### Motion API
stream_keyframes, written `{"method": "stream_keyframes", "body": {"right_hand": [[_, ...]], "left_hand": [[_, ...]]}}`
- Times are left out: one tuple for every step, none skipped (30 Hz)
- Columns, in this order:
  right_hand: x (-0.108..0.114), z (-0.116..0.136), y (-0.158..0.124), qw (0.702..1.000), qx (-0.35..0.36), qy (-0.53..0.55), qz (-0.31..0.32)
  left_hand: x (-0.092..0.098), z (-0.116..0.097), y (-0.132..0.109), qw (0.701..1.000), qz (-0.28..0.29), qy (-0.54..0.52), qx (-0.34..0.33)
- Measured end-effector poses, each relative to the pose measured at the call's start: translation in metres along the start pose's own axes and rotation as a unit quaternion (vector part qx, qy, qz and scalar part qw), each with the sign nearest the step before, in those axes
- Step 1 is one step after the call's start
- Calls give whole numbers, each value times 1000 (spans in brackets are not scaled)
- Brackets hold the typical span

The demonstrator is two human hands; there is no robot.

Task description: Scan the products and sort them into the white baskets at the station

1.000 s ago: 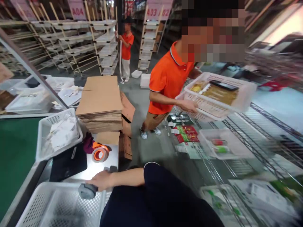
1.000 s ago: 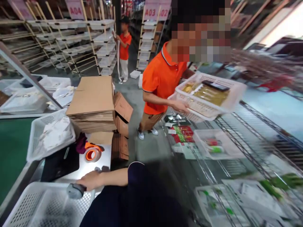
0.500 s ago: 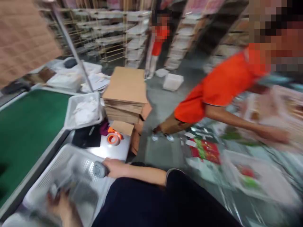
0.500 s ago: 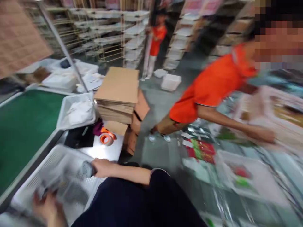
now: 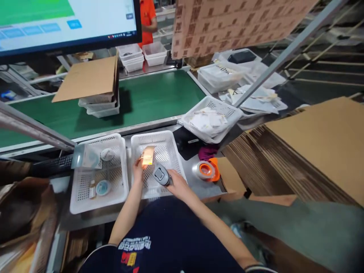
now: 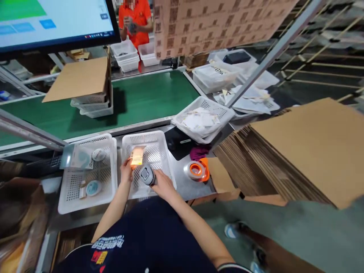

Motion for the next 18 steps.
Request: {"method": "stream_keyframes", "body": {"right_hand": [[0,1,2,1000,4,-8,8],[-1,0,4,1000,7,-13,15],[-1,-2,5,1000,9,-15,18],[-2,-6,6,1000,11,-17,21],[-3,-12,5,1000,10,-18,22],[-4,-18,4,1000,8,-18,22],[-5,-26,2,1000,6,-14,21],[-5,-35,-1,1000,3,-5,21],[-6,-44,-5,1000,0,9,22],[-6,-53,-9,999,-2,24,23],[-6,-61,-13,999,-5,38,24],[-5,-69,-18,999,-7,47,27],[-4,-76,-21,998,-8,50,33],[-2,-82,-24,998,-10,48,39],[0,-87,-25,998,-11,42,42],[3,-91,-26,998,-12,34,45],[6,-93,-24,998,-13,29,46],[9,-94,-22,999,-13,27,44]], "left_hand": [[2,0,-1,1000,-5,-6,3],[6,-1,-2,1000,-10,-7,-5],[12,-5,-1,999,-16,8,-32],[20,-12,1,996,-22,36,-75],[31,-22,4,989,-31,66,-125],[45,-36,9,976,-51,111,-181],[63,-51,16,956,-83,161,-230],[84,-68,24,935,-123,202,-265],[108,-86,34,906,-175,256,-289],[134,-103,44,882,-223,295,-294],[159,-118,54,861,-266,327,-285],[184,-130,63,831,-312,390,-245],[206,-140,72,820,-326,428,-195],[224,-147,78,814,-327,454,-154],[237,-151,82,814,-316,473,-120],[247,-155,83,820,-297,479,-102],[253,-157,80,825,-280,481,-96],[257,-158,76,823,-273,488,-100]]}}
Point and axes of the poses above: each hand's wrist, its own y-axis towards the middle knuckle, its own x-axis out of the back of the hand, z = x × y, the point moved 2 cm from there along y, towards the middle knuckle, and after that the axes turned 5 degrees about -z, right-handed, at the moved point
